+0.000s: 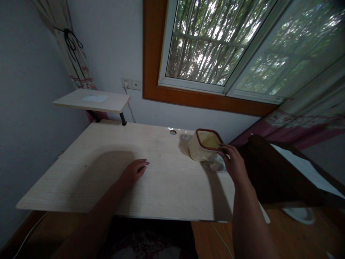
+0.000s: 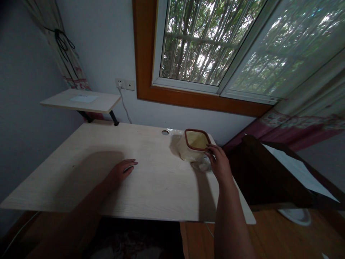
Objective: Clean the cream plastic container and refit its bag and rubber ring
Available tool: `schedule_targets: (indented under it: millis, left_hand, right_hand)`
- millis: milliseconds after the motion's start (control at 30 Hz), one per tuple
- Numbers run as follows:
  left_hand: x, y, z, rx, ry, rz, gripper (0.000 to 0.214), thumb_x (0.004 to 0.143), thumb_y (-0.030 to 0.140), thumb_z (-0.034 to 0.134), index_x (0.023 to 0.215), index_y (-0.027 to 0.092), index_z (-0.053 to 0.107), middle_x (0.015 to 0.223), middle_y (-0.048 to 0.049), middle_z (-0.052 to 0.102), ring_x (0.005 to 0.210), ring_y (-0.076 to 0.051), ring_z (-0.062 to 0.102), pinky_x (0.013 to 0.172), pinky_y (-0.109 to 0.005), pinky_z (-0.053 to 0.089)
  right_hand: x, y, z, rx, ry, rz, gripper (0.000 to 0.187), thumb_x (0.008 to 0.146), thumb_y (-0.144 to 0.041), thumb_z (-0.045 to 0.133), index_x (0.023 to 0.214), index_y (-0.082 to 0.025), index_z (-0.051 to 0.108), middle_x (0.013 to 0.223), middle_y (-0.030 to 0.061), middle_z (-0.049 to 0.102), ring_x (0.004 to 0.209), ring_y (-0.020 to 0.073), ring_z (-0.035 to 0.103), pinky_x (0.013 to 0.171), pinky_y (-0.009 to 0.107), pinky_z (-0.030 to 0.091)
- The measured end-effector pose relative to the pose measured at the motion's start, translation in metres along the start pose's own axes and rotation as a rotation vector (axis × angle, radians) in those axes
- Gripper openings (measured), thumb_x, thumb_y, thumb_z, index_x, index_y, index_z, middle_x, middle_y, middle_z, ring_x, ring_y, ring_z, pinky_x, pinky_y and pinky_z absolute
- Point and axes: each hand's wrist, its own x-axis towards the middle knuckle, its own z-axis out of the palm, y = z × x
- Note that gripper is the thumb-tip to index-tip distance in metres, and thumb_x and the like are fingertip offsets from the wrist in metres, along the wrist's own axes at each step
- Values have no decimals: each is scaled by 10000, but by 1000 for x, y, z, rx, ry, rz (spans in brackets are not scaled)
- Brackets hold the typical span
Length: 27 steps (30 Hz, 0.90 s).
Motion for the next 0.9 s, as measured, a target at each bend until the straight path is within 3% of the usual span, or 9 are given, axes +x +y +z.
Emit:
schedule_targets:
  millis: [333, 533, 900]
  left_hand:
    - [2, 1, 0, 10, 7, 25, 310, 931, 290, 515, 1159, 244, 720, 1225, -75, 712, 1169, -233, 652, 1057, -482, 507]
    - [1, -3, 3, 12, -3, 21, 311, 938, 292, 513, 1170, 239, 713, 1243, -76, 704, 1192, -233, 639, 1067, -481, 496]
    - [-1, -4, 3, 13, 11, 52, 308, 953, 296, 500, 1176, 241, 704, 1240, -72, 703, 1207, -225, 628, 1070, -468, 493]
  right_hand:
    - [-5, -5, -4, 7, -24, 22, 288, 949, -399, 574, 1183, -256, 662, 1243, 109, 650, 1125, 282, 621, 973, 504, 521]
    - [-9, -9, -2, 44, -29, 62, 312, 960, -397, 559, 1227, -265, 655, 1302, 112, 613, 1140, 277, 623, 903, 475, 571]
    - [-5, -7, 2, 14, -7, 29, 351, 934, -386, 606, 1265, -274, 640, 1322, 113, 596, 1190, 295, 594, 978, 511, 524]
